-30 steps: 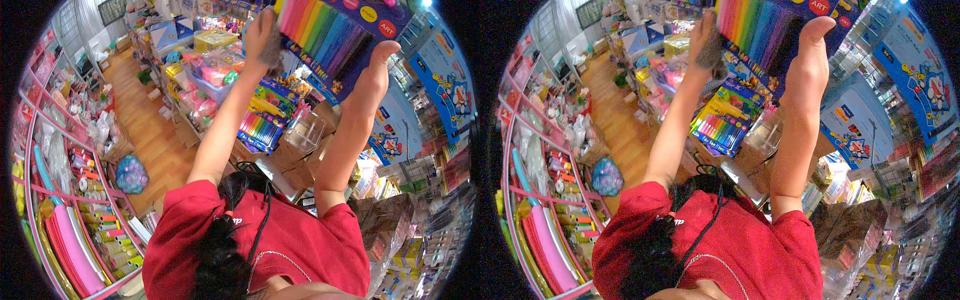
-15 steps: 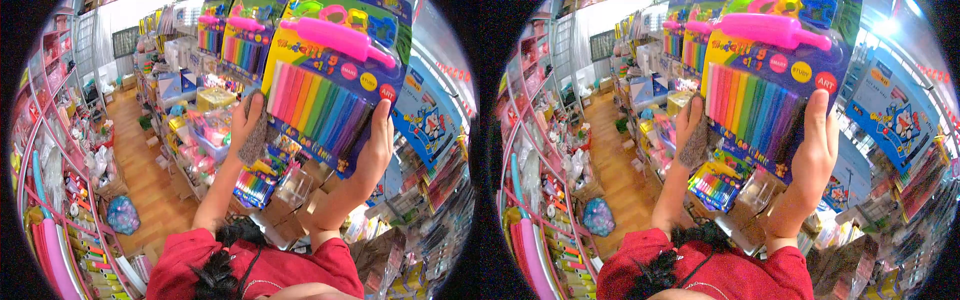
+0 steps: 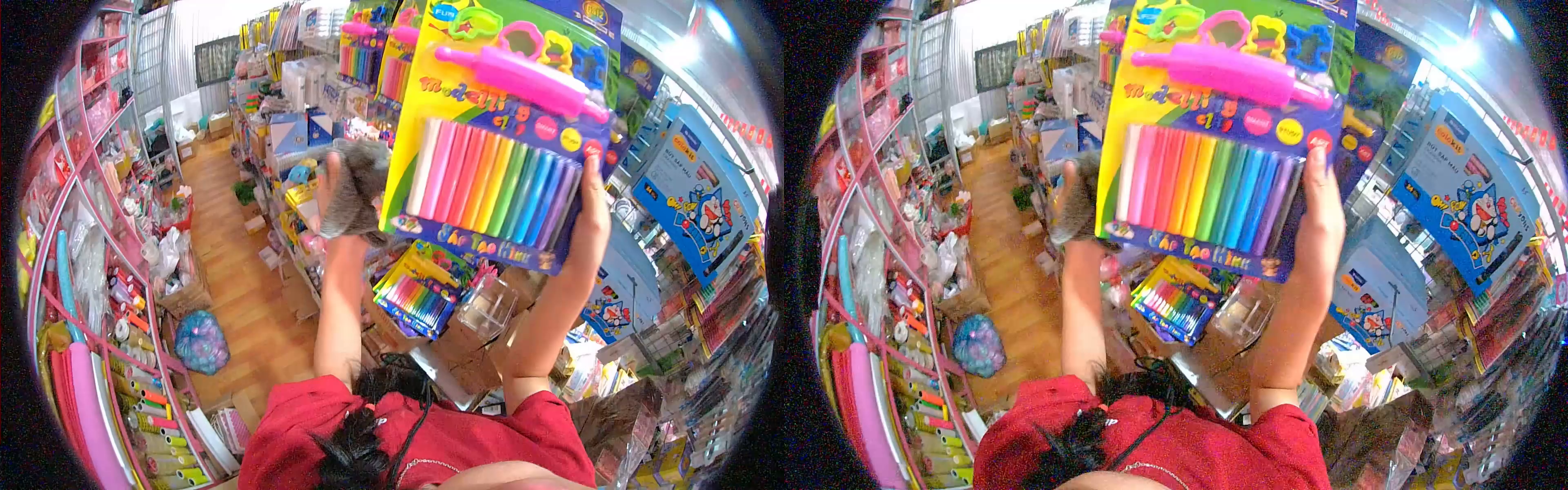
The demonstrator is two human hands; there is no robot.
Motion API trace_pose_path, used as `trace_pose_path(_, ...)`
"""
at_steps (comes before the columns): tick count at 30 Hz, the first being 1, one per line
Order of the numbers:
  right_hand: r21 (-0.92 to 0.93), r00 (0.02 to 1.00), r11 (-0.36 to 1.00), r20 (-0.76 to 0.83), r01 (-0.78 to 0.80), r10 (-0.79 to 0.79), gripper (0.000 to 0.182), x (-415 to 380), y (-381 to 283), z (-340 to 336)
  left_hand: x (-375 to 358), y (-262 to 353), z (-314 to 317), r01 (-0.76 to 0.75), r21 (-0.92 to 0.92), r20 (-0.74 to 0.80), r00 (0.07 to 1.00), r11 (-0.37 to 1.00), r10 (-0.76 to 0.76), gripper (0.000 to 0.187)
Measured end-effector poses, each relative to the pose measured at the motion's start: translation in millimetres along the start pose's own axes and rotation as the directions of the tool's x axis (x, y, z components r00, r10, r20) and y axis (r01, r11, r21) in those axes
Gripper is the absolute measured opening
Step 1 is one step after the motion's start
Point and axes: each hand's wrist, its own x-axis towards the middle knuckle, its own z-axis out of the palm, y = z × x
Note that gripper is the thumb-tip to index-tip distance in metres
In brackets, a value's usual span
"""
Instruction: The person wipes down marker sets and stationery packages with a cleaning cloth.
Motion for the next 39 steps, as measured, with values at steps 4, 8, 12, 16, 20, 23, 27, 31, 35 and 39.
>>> trace_pose_path(4,-0.107,0.979,0.977,0.072,-0.182,0.191,0.060,-40,57,-3,-14,12,-17,0.248,-0.241,0.146,0.965,0.938,-0.218,0.052)
trace_pose_path(8,-0.049,0.886,0.889,0.073,-0.455,0.458,0.059,-91,109,-14,-49,19,-42,0.311,-0.063,0.043,0.950,0.948,-0.309,0.054)
trace_pose_path(12,-0.102,0.804,0.806,0.068,-0.583,0.590,0.058,-132,131,-30,-102,17,-83,0.577,0.057,-0.042,0.817,0.815,-0.575,0.050)
trace_pose_path(16,-0.059,0.715,0.717,0.055,-0.695,0.697,0.052,-166,141,-37,-150,7,-116,0.661,0.502,-0.223,0.722,0.558,-0.655,0.044)
trace_pose_path(20,0.019,0.655,0.656,-0.039,-0.755,0.755,0.051,-194,167,-62,-170,3,-135,0.738,0.579,-0.141,0.511,0.348,-0.848,0.040)
trace_pose_path(23,0.142,0.579,0.588,-0.103,-0.797,0.809,0.052,-204,170,-70,-182,1,-145,0.748,0.595,-0.116,0.442,0.294,-0.889,0.039)
trace_pose_path(27,0.237,0.470,0.482,-0.108,-0.843,0.876,0.053,-203,164,-73,-190,-5,-136,0.751,0.504,-0.148,0.562,0.427,-0.814,0.038)
trace_pose_path(31,0.217,0.455,0.434,0.059,-0.875,0.889,0.051,-198,167,-84,-166,-17,-134,0.701,0.547,-0.219,0.647,0.457,-0.731,0.036)
trace_pose_path(35,0.134,0.455,0.435,0.233,-0.890,0.860,0.051,-198,164,-86,-137,-34,-144,0.659,0.619,-0.244,0.679,0.428,-0.693,0.038)
trace_pose_path(39,0.092,0.473,0.464,0.220,-0.881,0.853,0.057,-205,167,-92,-113,-64,-147,0.608,0.656,-0.183,0.703,0.447,-0.687,0.039)
